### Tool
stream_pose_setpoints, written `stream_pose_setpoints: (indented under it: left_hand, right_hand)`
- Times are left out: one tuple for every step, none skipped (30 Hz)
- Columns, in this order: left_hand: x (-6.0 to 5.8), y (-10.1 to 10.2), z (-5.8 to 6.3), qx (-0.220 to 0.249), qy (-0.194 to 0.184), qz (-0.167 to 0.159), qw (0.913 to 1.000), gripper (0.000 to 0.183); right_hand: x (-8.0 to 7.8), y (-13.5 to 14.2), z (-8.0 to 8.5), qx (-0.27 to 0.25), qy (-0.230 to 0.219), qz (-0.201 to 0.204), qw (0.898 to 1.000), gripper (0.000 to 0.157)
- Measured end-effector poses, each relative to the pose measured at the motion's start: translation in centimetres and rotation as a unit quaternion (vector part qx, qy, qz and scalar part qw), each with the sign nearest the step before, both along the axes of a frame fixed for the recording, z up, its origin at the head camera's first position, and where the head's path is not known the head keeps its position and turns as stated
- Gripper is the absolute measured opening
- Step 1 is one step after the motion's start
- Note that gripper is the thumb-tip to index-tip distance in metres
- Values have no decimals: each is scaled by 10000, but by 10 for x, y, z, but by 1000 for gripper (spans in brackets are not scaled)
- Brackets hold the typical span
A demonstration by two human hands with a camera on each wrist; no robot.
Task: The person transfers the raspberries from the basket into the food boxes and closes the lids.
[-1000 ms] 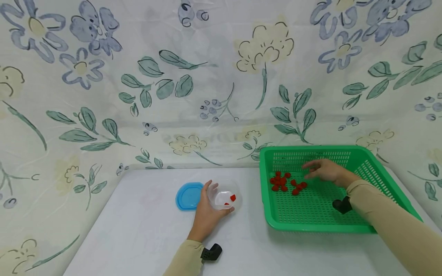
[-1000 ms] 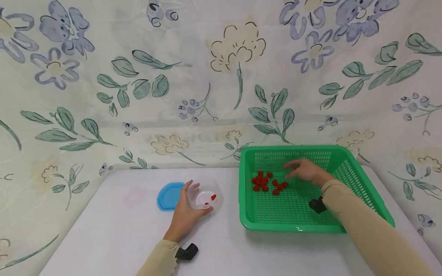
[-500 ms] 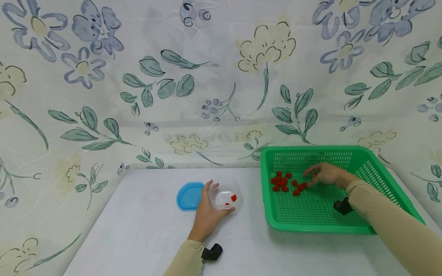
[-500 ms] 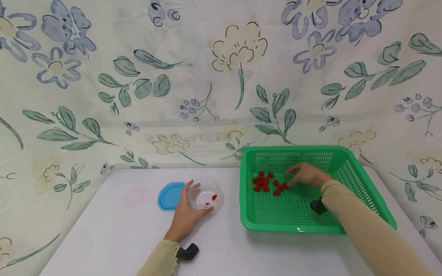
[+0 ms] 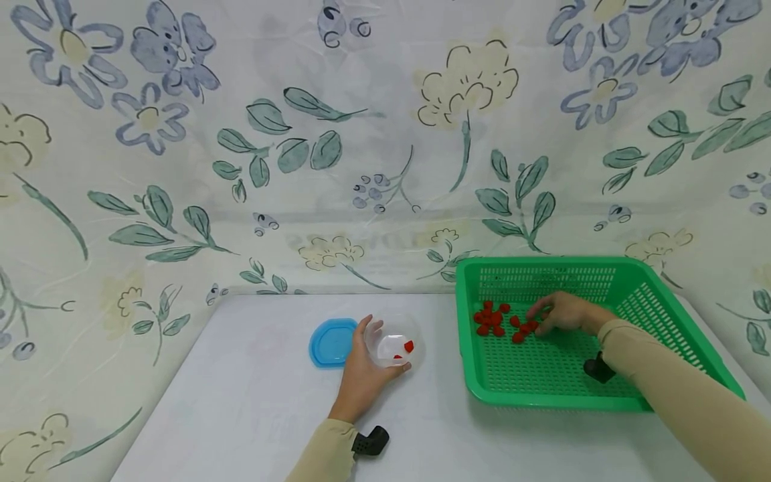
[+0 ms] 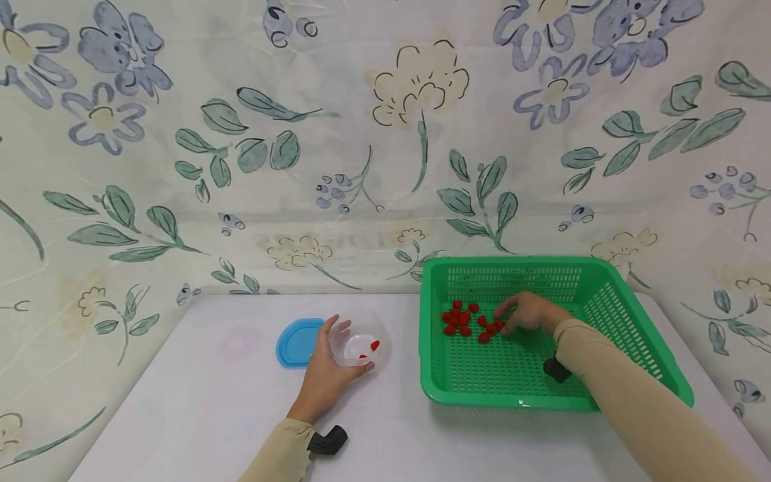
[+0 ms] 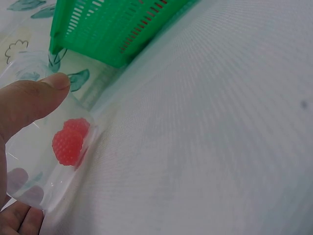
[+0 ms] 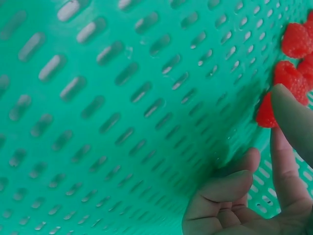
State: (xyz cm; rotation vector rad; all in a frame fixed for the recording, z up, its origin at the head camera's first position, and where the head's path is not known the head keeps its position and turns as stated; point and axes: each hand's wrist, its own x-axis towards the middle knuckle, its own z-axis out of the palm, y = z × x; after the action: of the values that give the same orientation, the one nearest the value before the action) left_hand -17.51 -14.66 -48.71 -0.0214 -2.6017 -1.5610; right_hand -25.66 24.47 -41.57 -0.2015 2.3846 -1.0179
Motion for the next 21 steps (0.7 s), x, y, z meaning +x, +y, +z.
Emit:
stream_pose_setpoints:
  left_hand:
    - [0,0,0,9,-10,-6,10000,109]
    - [0,0,0,3,-20,-8,10000,109]
    - [0,0,0,2,-25,-9,10000,109]
    - [0,0,0,6,-23,-6,10000,109]
    - [0,0,0,8,-21,-6,10000,109]
    - [0,0,0,-2,-19,-4,10000,109]
    - [0,0,0,-9,-12,-5,10000,109]
    - [0,0,0,-17,-9,1,10000,109]
    - [0,0,0,-15,-7,5,10000,109]
    - [-1,0,-1,-6,-1,8,10000,109]
    - [-1,0,-1,6,-4,10,10000,109]
    - [-1,0,-1,5,-5,11,10000,109]
    - [-1,0,-1,20,1,11,10000,109]
    - [-1,0,-1,18,17,2,10000,108]
    - [-1,0,-1,20,21,3,10000,108]
    - [0,0,0,27,20,4,10000,108]
    - [0,0,0,23,14,6,10000,108]
    - [0,0,0,19,18,6,10000,108]
    - [0,0,0,11,15,11,10000,108]
    - [0,0,1,-3,5,17,10000,108]
    - [0,0,1,0,-17,32,10000,108]
  right_hand:
    - [0,0,0,21,14,0,10000,40]
    - [0,0,-1,45,27,8,10000,40]
    - [0,-1,-1,70,46,19,10000,39]
    - [0,-1,-1,96,63,34,9999,38]
    - [0,-1,-1,120,85,50,9999,38]
    - [0,-1,-1,142,105,71,9998,37]
    - [0,-1,-1,167,134,101,9997,37]
    - [1,-2,-1,188,160,126,9996,36]
    - [1,-2,-1,202,182,143,9995,36]
    - [1,-2,0,212,190,153,9995,36]
    - [1,-2,0,219,201,162,9994,36]
    - [1,-1,0,226,204,149,9994,36]
    - [1,-1,0,224,209,135,9994,37]
    - [1,-1,-1,222,214,117,9995,37]
    - [1,0,-1,210,224,98,9995,38]
    - [1,0,-1,201,236,73,9995,38]
    - [1,1,-1,197,267,48,9994,38]
    - [1,1,-1,191,293,21,9994,37]
    - [0,1,-1,180,332,24,9993,37]
    - [0,1,0,167,354,15,9992,37]
    - [0,0,1,145,365,8,9992,37]
